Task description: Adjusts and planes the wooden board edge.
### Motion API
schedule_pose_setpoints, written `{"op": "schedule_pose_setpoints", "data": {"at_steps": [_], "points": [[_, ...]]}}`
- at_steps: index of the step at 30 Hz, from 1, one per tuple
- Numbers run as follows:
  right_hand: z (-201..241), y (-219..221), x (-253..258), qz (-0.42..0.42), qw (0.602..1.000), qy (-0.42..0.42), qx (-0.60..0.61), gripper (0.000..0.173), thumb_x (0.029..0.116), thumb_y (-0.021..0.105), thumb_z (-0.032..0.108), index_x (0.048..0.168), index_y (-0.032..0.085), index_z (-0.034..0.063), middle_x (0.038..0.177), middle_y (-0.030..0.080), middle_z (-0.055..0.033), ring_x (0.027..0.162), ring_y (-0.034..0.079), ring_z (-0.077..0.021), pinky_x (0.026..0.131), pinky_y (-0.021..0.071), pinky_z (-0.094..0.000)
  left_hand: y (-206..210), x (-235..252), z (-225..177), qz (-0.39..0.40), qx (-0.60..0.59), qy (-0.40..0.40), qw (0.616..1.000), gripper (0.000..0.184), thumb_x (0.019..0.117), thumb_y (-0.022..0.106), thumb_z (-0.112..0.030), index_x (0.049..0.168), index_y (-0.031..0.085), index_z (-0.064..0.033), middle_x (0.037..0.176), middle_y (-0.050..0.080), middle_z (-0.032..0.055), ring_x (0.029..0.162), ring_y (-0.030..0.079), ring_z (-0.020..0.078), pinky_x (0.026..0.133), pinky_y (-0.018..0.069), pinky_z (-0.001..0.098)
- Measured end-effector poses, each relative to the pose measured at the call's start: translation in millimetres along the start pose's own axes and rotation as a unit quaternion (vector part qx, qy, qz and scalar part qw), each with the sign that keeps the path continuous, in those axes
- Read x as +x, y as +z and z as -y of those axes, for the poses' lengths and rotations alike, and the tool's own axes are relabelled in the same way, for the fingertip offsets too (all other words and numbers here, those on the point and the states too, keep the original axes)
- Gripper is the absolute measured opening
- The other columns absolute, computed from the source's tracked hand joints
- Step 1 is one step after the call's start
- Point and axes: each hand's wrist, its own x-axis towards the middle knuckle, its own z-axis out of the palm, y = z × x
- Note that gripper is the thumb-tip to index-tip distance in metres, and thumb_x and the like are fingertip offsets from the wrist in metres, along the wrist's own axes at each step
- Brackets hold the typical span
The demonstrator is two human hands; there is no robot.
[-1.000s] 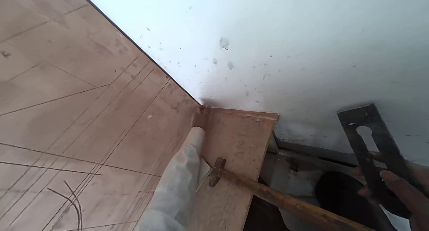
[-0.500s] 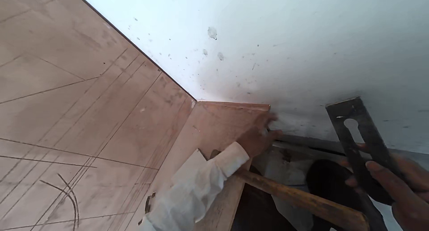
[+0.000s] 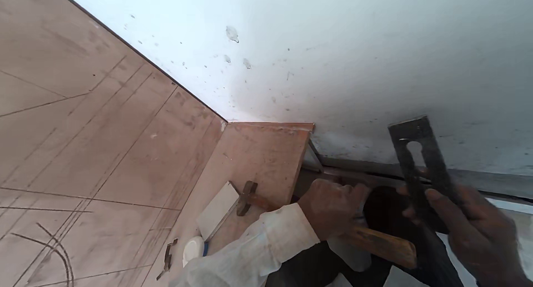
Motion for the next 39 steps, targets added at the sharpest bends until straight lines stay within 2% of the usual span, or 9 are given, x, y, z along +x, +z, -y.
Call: {"op": "schedule_pose_setpoints", "data": {"at_steps": [2,4,8,10,11,13,17,20,39], "points": [[-6.0,9.0,-2.1,0.010,1.000,-0.011,0.011,0.036,0.1066,0.049,0.031,0.132,0.058,0.0068,0.099,0.075,0.0040,0.067,0.069,-0.0034,0.057,0.0589,-0.0205,6.0,-3.3,3.0,-0.037,0.015,0.013,0.999,0.021,0.0939,0.069,-0.022,0.089,0.074,-0.0013,0.063,0.067,0.0083,0.060,0.069,0.0227,0.058,0.0563,0.0391],[-13.8,16.1,-3.4,0.018,0.999,-0.018,0.026,0.035,0.1077,0.048,0.032,0.132,0.058,0.0096,0.101,0.076,0.0042,0.069,0.069,-0.0033,0.059,0.0592,-0.0202,6.1,-5.4,6.8,-0.056,0.054,0.007,0.997,0.010,0.0911,0.069,-0.011,0.092,0.072,-0.0008,0.067,0.069,0.0094,0.064,0.072,0.0239,0.061,0.0590,0.0392],[-39.1,22.6,-3.7,0.020,0.999,0.001,0.030,0.037,0.1072,0.048,0.034,0.130,0.060,0.0069,0.097,0.075,0.0030,0.066,0.069,-0.0045,0.056,0.0591,-0.0207,-18.1,0.1,26.3,-0.049,0.059,-0.139,0.987,0.041,0.0945,0.062,0.003,0.136,0.062,0.0027,0.123,0.071,0.0201,0.097,0.075,0.0334,0.080,0.0618,0.0481],[-50.9,25.5,-6.6,0.015,0.999,0.031,0.027,0.038,0.1062,0.048,0.033,0.129,0.060,0.0044,0.094,0.075,0.0018,0.063,0.068,-0.0057,0.054,0.0586,-0.0221,-21.0,3.5,58.8,-0.102,0.049,-0.212,0.971,0.033,0.1003,0.058,-0.006,0.132,0.064,0.0024,0.143,0.061,0.0191,0.122,0.067,0.0344,0.099,0.0557,0.0490],[-55.5,26.3,-8.2,0.014,0.999,0.045,0.022,0.038,0.1055,0.048,0.034,0.127,0.061,0.0051,0.093,0.075,0.0016,0.063,0.068,-0.0066,0.053,0.0587,-0.0229,-21.7,4.3,76.0,-0.110,0.028,-0.250,0.961,0.034,0.1039,0.057,-0.016,0.131,0.064,0.0034,0.149,0.055,0.0203,0.136,0.056,0.0361,0.112,0.0460,0.0499],[-62.8,26.2,-11.9,0.018,0.998,0.062,0.015,0.040,0.1054,0.048,0.036,0.128,0.061,0.0058,0.095,0.076,0.0008,0.064,0.069,-0.0080,0.054,0.0594,-0.0238,-19.7,5.7,104.8,-0.124,-0.022,-0.308,0.943,0.047,0.1027,0.063,-0.031,0.133,0.060,0.0047,0.155,0.047,0.0238,0.147,0.042,0.0373,0.122,0.0324,0.0506],[-70.0,22.3,-15.4,0.014,0.997,0.081,0.010,0.043,0.1050,0.049,0.037,0.130,0.062,0.0044,0.094,0.076,0.0000,0.063,0.069,-0.0082,0.053,0.0592,-0.0239,-6.8,8.2,118.2,-0.142,-0.018,-0.321,0.936,0.063,0.0961,0.072,-0.040,0.136,0.057,0.0064,0.150,0.051,0.0275,0.139,0.050,0.0439,0.113,0.0412,0.0563],[-71.3,20.5,-13.1,0.004,0.996,0.089,0.012,0.041,0.1047,0.048,0.035,0.128,0.062,0.0039,0.093,0.075,0.0007,0.062,0.068,-0.0071,0.053,0.0584,-0.0226,-1.2,8.2,110.4,-0.138,0.004,-0.300,0.944,0.068,0.0941,0.073,-0.042,0.139,0.056,0.0057,0.150,0.050,0.0306,0.142,0.045,0.0474,0.116,0.0379,0.0572],[-78.2,34.3,-11.0,0.041,0.996,0.082,0.013,0.043,0.1054,0.049,0.036,0.131,0.060,0.0032,0.096,0.076,0.0008,0.064,0.069,-0.0060,0.055,0.0589,-0.0221,13.8,5.1,100.7,-0.162,-0.019,-0.095,0.982,0.047,0.0909,0.070,-0.012,0.133,0.062,0.0078,0.140,0.062,0.0261,0.137,0.053,0.0436,0.121,0.0334,0.0526]]}}
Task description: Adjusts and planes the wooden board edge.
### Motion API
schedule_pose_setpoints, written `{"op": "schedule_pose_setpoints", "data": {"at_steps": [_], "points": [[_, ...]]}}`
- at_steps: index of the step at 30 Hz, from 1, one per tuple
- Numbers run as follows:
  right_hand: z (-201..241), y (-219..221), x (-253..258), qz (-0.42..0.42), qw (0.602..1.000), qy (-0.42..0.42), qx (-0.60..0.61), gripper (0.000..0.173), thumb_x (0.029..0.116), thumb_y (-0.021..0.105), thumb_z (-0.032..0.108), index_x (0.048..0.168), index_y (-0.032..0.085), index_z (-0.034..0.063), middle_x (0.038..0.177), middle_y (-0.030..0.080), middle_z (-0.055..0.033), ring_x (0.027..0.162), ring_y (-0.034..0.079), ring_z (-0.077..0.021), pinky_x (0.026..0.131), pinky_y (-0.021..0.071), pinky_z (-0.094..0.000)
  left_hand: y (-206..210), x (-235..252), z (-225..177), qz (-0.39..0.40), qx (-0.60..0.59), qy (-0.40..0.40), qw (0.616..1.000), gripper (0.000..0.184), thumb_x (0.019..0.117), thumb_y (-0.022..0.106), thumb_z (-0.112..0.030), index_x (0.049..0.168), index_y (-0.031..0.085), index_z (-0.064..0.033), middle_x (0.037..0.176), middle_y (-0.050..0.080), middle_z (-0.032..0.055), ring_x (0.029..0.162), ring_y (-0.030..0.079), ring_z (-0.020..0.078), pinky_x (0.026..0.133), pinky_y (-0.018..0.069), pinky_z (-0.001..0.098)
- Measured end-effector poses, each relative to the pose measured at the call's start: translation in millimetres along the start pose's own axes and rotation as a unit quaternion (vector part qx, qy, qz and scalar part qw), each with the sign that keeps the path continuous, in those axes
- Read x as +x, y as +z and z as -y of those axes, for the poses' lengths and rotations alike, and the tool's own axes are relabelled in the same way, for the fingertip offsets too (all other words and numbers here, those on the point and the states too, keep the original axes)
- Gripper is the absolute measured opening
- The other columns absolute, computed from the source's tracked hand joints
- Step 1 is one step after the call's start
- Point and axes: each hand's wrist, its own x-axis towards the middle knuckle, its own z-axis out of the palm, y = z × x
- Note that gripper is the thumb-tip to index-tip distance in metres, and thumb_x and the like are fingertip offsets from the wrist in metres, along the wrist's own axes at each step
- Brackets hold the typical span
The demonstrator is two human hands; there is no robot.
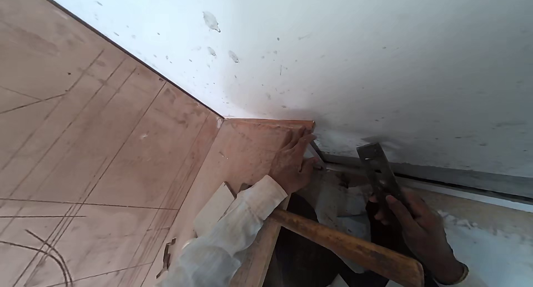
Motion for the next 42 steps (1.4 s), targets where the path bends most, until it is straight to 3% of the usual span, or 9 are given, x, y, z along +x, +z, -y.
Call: {"op": "schedule_pose_setpoints", "data": {"at_steps": [5,8,14,21,27,31,37,39,42], "points": [[1.1,-6.4,-1.4,-0.001,1.000,0.001,-0.014,0.044,0.1060,0.048,0.037,0.131,0.060,0.0031,0.095,0.075,0.0007,0.064,0.068,-0.0068,0.055,0.0588,-0.0232,-8.2,0.8,-14.7,0.018,-0.037,0.063,0.997,0.038,0.0905,0.074,-0.014,0.122,0.069,0.0059,0.127,0.071,0.0197,0.131,0.061,0.0352,0.122,0.0324,0.0533],[1.4,-15.5,-4.4,-0.003,0.999,0.004,-0.043,0.042,0.1059,0.048,0.038,0.129,0.062,0.0064,0.095,0.076,0.0023,0.065,0.069,-0.0058,0.056,0.0588,-0.0225,-33.8,-3.0,-29.1,-0.025,-0.019,0.070,0.997,0.031,0.0914,0.074,-0.012,0.116,0.067,0.0056,0.107,0.074,0.0133,0.109,0.071,0.0232,0.120,0.0382,0.0482],[3.7,-21.4,-8.0,0.017,0.998,-0.009,-0.059,0.047,0.1075,0.046,0.039,0.133,0.057,0.0008,0.101,0.075,-0.0023,0.072,0.070,-0.0068,0.062,0.0604,-0.0246,-90.9,-42.9,-35.9,-0.140,0.059,0.020,0.988,0.023,0.0970,0.059,-0.007,0.118,0.064,0.0019,0.098,0.069,0.0102,0.094,0.067,0.0158,0.089,0.0568,0.0320],[6.1,-18.0,-15.6,0.042,0.994,-0.074,-0.062,0.040,0.1068,0.050,0.025,0.128,0.062,-0.0061,0.108,0.075,-0.0073,0.089,0.073,-0.0075,0.078,0.0623,-0.0247,-142.6,-130.1,-43.4,-0.200,0.168,-0.060,0.963,0.025,0.0981,0.066,-0.027,0.104,0.068,-0.0033,0.086,0.070,-0.0008,0.087,0.069,0.0038,0.101,0.0559,0.0322],[7.2,-22.4,-17.3,0.039,0.994,-0.099,-0.004,0.035,0.1075,0.051,0.022,0.129,0.058,-0.0046,0.111,0.075,-0.0038,0.092,0.073,-0.0078,0.079,0.0631,-0.0253,-157.5,-176.3,-38.7,-0.249,0.201,-0.149,0.936,0.030,0.1012,0.059,-0.028,0.097,0.069,0.0002,0.076,0.068,0.0033,0.065,0.062,0.0022,0.064,0.0535,0.0210],[19.3,-26.2,-20.8,0.026,0.996,-0.086,0.001,0.030,0.1074,0.048,0.013,0.126,0.056,-0.0090,0.110,0.074,0.0000,0.090,0.073,-0.0054,0.078,0.0630,-0.0256,-166.1,-147.0,-13.7,-0.225,0.194,-0.256,0.920,0.037,0.0956,0.069,-0.036,0.096,0.067,0.0015,0.057,0.050,0.0027,0.047,0.044,0.0136,0.049,0.0399,0.0364],[68.5,-42.4,-5.6,0.020,0.991,-0.129,-0.039,0.034,0.1074,0.052,0.025,0.132,0.054,0.0013,0.090,0.071,0.0083,0.067,0.066,0.0005,0.059,0.0581,-0.0192,-143.6,-96.1,19.9,-0.131,0.088,-0.200,0.967,0.030,0.0956,0.065,0.001,0.125,0.061,0.0051,0.093,0.068,0.0162,0.067,0.066,0.0262,0.062,0.0573,0.0458],[97.9,-41.7,8.7,0.051,0.994,-0.095,-0.019,0.047,0.1039,0.057,0.026,0.146,0.046,0.0072,0.095,0.070,0.0035,0.058,0.065,-0.0050,0.048,0.0583,-0.0225,-121.5,-95.9,14.7,-0.140,0.085,-0.151,0.975,0.027,0.0969,0.059,0.003,0.124,0.064,0.0041,0.097,0.072,0.0166,0.070,0.071,0.0273,0.064,0.0612,0.0472],[128.1,-16.1,36.1,0.082,0.995,-0.048,-0.026,0.040,0.1003,0.056,0.021,0.140,0.059,0.0132,0.082,0.071,0.0033,0.049,0.062,-0.0067,0.039,0.0540,-0.0233,-94.6,-107.2,-0.9,-0.107,0.101,-0.132,0.980,0.032,0.0961,0.058,0.002,0.128,0.065,0.0021,0.101,0.075,0.0187,0.081,0.075,0.0338,0.070,0.0608,0.0534]]}}
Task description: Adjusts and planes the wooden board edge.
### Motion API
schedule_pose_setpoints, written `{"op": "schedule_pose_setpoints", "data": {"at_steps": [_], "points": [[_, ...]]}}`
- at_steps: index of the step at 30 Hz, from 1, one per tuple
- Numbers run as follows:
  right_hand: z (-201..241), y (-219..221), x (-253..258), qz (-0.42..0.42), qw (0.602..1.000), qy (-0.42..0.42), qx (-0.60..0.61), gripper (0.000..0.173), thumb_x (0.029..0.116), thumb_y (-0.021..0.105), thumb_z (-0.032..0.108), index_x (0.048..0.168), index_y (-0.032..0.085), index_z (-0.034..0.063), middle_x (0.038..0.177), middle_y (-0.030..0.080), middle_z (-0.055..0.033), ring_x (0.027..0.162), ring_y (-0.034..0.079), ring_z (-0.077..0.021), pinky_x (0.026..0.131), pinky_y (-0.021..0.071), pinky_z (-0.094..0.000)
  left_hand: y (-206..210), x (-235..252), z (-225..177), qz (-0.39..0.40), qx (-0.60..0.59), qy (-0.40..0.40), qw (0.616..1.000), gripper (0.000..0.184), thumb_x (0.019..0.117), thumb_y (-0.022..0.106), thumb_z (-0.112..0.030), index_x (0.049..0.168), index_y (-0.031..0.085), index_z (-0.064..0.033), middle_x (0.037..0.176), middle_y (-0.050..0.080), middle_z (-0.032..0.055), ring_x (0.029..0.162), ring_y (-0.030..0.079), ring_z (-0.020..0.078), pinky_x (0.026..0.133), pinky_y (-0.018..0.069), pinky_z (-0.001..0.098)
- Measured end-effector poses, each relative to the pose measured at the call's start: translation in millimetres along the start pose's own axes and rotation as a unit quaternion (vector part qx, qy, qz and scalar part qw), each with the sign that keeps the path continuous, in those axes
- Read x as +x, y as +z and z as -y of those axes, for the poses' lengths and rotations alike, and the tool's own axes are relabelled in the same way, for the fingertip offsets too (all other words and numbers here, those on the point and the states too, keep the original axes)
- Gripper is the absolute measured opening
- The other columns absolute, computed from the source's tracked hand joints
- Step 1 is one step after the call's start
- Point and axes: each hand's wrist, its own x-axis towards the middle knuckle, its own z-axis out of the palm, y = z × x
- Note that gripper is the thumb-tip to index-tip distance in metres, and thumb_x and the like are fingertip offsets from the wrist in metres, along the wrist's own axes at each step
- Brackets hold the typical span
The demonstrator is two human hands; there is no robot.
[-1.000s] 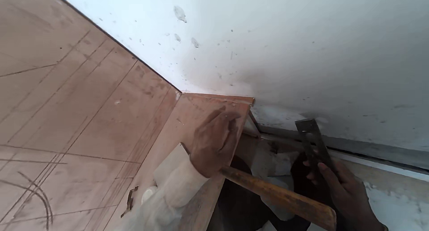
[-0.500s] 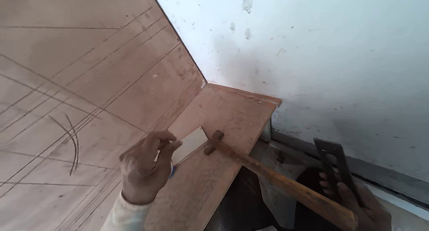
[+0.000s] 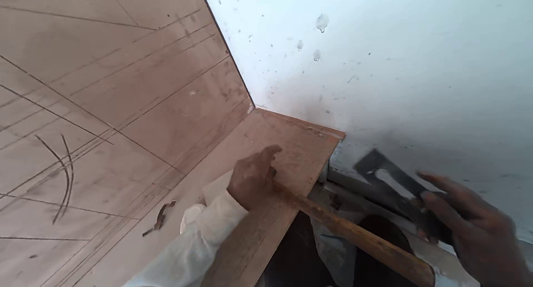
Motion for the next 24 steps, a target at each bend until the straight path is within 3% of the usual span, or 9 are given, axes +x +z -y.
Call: {"op": "schedule_pose_setpoints", "data": {"at_steps": [5,8,11,16,18,20,21,23,24], "points": [[14.8,42.7,57.9,0.071,0.992,0.102,-0.025,0.032,0.1014,0.060,0.008,0.132,0.066,0.0084,0.083,0.069,-0.0028,0.050,0.059,-0.0064,0.042,0.0503,-0.0204,25.9,-24.7,12.6,-0.036,0.014,0.037,0.999,0.031,0.0962,0.062,-0.015,0.121,0.069,0.0027,0.119,0.074,0.0156,0.097,0.076,0.0297,0.081,0.0613,0.0454],[13.2,44.5,80.9,0.141,0.976,0.080,-0.143,0.048,0.0906,0.075,0.011,0.138,0.064,0.0104,0.083,0.067,-0.0004,0.054,0.056,-0.0050,0.046,0.0472,-0.0201,36.9,-35.7,26.5,-0.051,-0.009,0.024,0.998,0.035,0.0960,0.064,-0.022,0.118,0.070,0.0043,0.119,0.074,0.0167,0.099,0.075,0.0300,0.084,0.0612,0.0454],[8.7,34.7,88.0,0.156,0.921,0.007,-0.358,0.070,0.0819,0.086,0.037,0.145,0.060,0.0218,0.116,0.068,-0.0131,0.093,0.066,-0.0277,0.075,0.0531,-0.0536,44.3,-40.8,34.7,-0.066,-0.018,0.033,0.997,0.036,0.0991,0.059,-0.028,0.116,0.070,0.0021,0.120,0.074,0.0147,0.100,0.075,0.0248,0.084,0.0608,0.0390],[-8.1,21.9,80.9,0.092,0.858,-0.174,-0.475,0.063,0.0891,0.055,0.064,0.134,0.071,0.0238,0.085,0.061,-0.0039,0.060,0.055,-0.0148,0.048,0.0444,-0.0373,46.2,-39.3,37.4,-0.070,-0.016,0.025,0.997,0.040,0.1015,0.054,-0.038,0.113,0.072,-0.0037,0.115,0.076,0.0095,0.103,0.074,0.0183,0.084,0.0599,0.0325],[5.9,32.7,81.4,0.102,0.850,-0.165,-0.489,0.060,0.0908,0.057,0.057,0.131,0.073,0.0159,0.081,0.061,-0.0050,0.059,0.053,-0.0133,0.050,0.0434,-0.0322,46.3,-38.8,39.0,-0.071,-0.025,0.022,0.997,0.041,0.1014,0.054,-0.040,0.113,0.072,-0.0042,0.115,0.076,0.0091,0.105,0.074,0.0177,0.087,0.0595,0.0313],[82.7,90.3,79.8,0.152,0.850,0.079,-0.497,0.046,0.1013,0.065,0.021,0.140,0.060,-0.0035,0.107,0.064,-0.0305,0.091,0.059,-0.0380,0.085,0.0471,-0.0476,46.2,-38.8,40.0,-0.070,-0.036,0.024,0.997,0.042,0.1011,0.054,-0.040,0.113,0.071,-0.0038,0.115,0.076,0.0103,0.104,0.073,0.0178,0.086,0.0589,0.0307],[105.7,114.1,87.1,0.159,0.839,0.163,-0.494,0.045,0.1021,0.062,0.009,0.143,0.053,-0.0075,0.117,0.061,-0.0350,0.103,0.057,-0.0430,0.097,0.0433,-0.0485,46.0,-38.8,40.6,-0.068,-0.040,0.025,0.997,0.042,0.1008,0.054,-0.040,0.112,0.071,-0.0036,0.115,0.075,0.0110,0.103,0.073,0.0179,0.085,0.0586,0.0305],[107.7,116.2,96.7,0.186,0.827,0.160,-0.505,0.046,0.1026,0.062,0.010,0.145,0.052,-0.0066,0.116,0.062,-0.0324,0.101,0.058,-0.0406,0.094,0.0447,-0.0462,46.0,-38.5,42.3,-0.068,-0.043,0.029,0.996,0.041,0.1015,0.054,-0.040,0.112,0.071,-0.0048,0.115,0.075,0.0107,0.103,0.073,0.0167,0.083,0.0582,0.0285],[87.7,95.8,97.1,0.196,0.835,0.075,-0.508,0.047,0.1017,0.065,0.020,0.142,0.057,-0.0030,0.106,0.064,-0.0274,0.089,0.059,-0.0349,0.083,0.0479,-0.0441,46.2,-38.8,42.4,-0.066,-0.046,0.027,0.996,0.040,0.1018,0.054,-0.041,0.112,0.070,-0.0054,0.115,0.075,0.0104,0.102,0.073,0.0158,0.083,0.0581,0.0278]]}}
